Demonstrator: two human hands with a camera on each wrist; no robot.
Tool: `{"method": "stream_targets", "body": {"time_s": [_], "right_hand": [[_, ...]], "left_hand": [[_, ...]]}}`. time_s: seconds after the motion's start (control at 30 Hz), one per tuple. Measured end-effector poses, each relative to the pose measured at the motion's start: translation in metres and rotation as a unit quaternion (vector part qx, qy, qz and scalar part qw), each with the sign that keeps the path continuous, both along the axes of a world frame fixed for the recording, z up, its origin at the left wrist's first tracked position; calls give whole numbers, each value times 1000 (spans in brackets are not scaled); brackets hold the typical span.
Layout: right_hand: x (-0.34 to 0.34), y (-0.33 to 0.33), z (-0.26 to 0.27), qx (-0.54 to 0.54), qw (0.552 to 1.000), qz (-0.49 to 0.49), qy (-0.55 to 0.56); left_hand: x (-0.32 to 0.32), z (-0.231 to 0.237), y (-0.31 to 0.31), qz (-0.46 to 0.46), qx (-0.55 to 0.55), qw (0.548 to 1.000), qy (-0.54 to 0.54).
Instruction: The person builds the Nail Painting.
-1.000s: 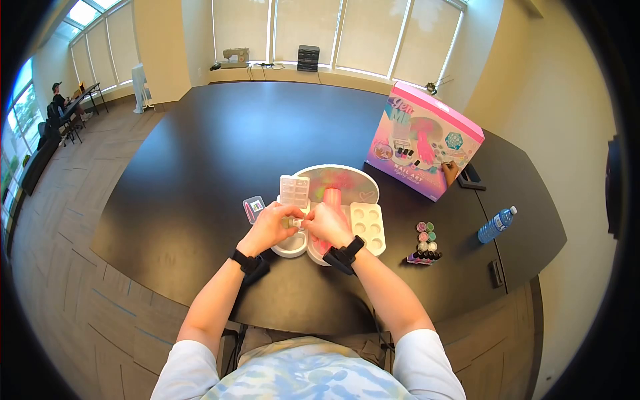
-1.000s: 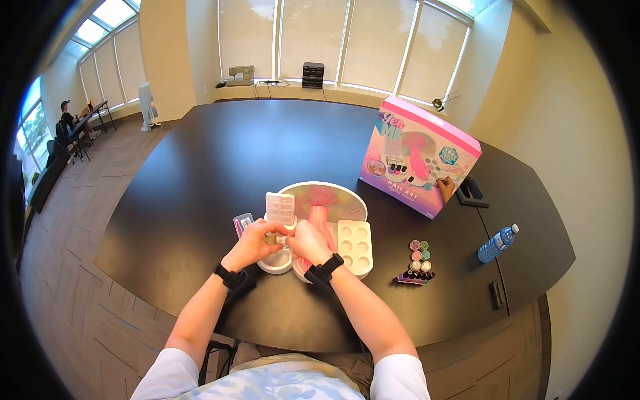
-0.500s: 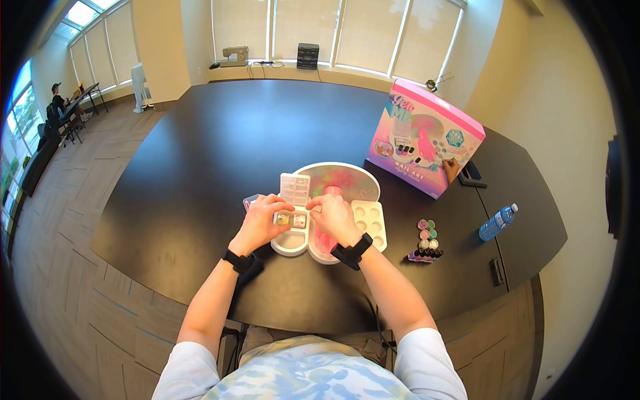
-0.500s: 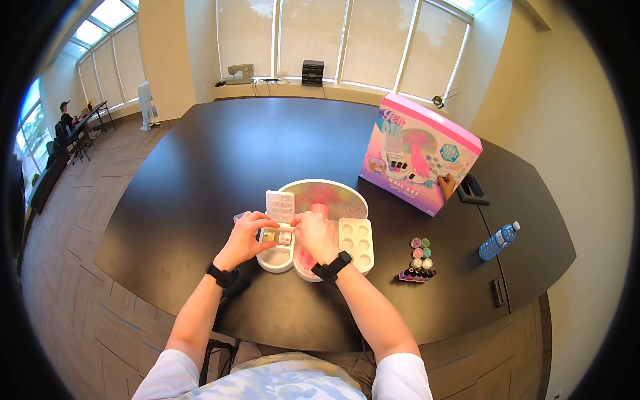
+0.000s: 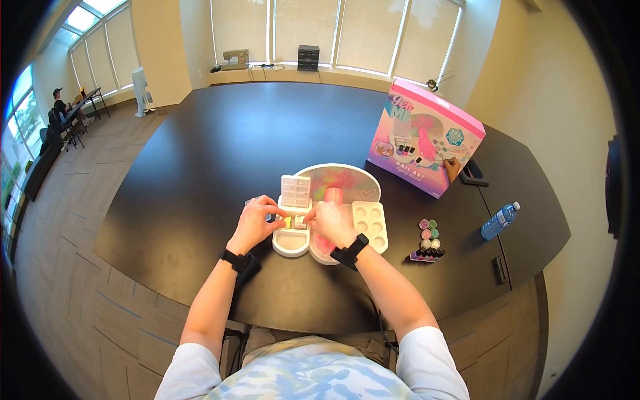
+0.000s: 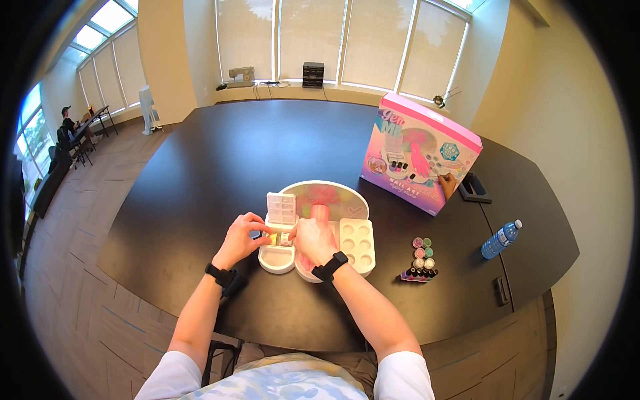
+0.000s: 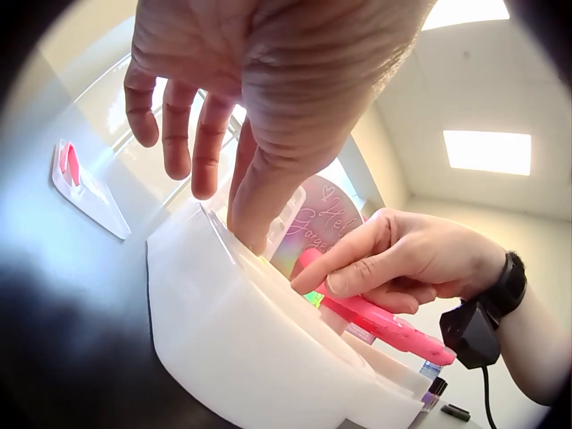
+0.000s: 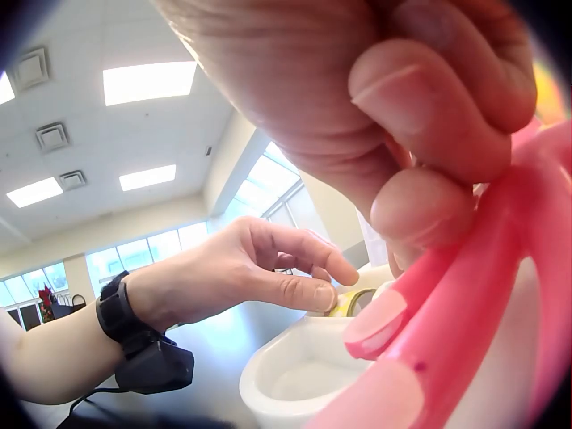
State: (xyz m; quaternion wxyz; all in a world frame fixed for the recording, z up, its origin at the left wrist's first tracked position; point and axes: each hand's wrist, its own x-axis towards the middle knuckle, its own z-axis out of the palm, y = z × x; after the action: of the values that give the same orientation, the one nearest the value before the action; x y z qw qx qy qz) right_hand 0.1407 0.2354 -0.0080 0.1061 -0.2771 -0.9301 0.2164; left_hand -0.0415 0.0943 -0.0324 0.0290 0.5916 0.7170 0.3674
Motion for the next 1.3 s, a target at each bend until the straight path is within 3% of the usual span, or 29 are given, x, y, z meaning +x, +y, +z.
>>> {"method": "stream_targets", "body": {"time_s": [0.17,0.3,0.47,0.57,0.63,0.7,0.83,0.9,1.1,1.17,1.2,1.3], "right_hand": [[-1,3,-3,-17,1000,-4,8],[1,5,-5,-30,999,-4,27],[21,-2,31,-33,997,-45,45],[56,15,47,3,991,-39,129],[90,22,68,-109,977,-102,154],[126,37,66,-117,958,-140,219],[203,56,75,-136,930,-257,224],[240,68,67,-113,923,-280,240],[299,68,46,5,921,-315,228],[302,60,44,92,954,-231,165],[303,56,46,55,961,-247,115],[302,53,34,104,973,-175,112]], "left_hand": [[-1,-7,11,32,37,998,34],[-2,-7,13,45,4,999,-5],[-2,0,8,34,5,998,-45],[-4,7,-1,46,26,998,-30],[-10,5,-9,36,51,997,-55],[-11,9,-21,52,-17,991,-123],[-13,-4,-39,20,-88,987,-134],[5,11,-44,30,-162,966,-201],[16,4,-36,6,-187,940,-284],[18,4,-32,9,-189,940,-285],[19,4,-31,7,-192,940,-283],[20,5,-28,6,-195,944,-265]]}}
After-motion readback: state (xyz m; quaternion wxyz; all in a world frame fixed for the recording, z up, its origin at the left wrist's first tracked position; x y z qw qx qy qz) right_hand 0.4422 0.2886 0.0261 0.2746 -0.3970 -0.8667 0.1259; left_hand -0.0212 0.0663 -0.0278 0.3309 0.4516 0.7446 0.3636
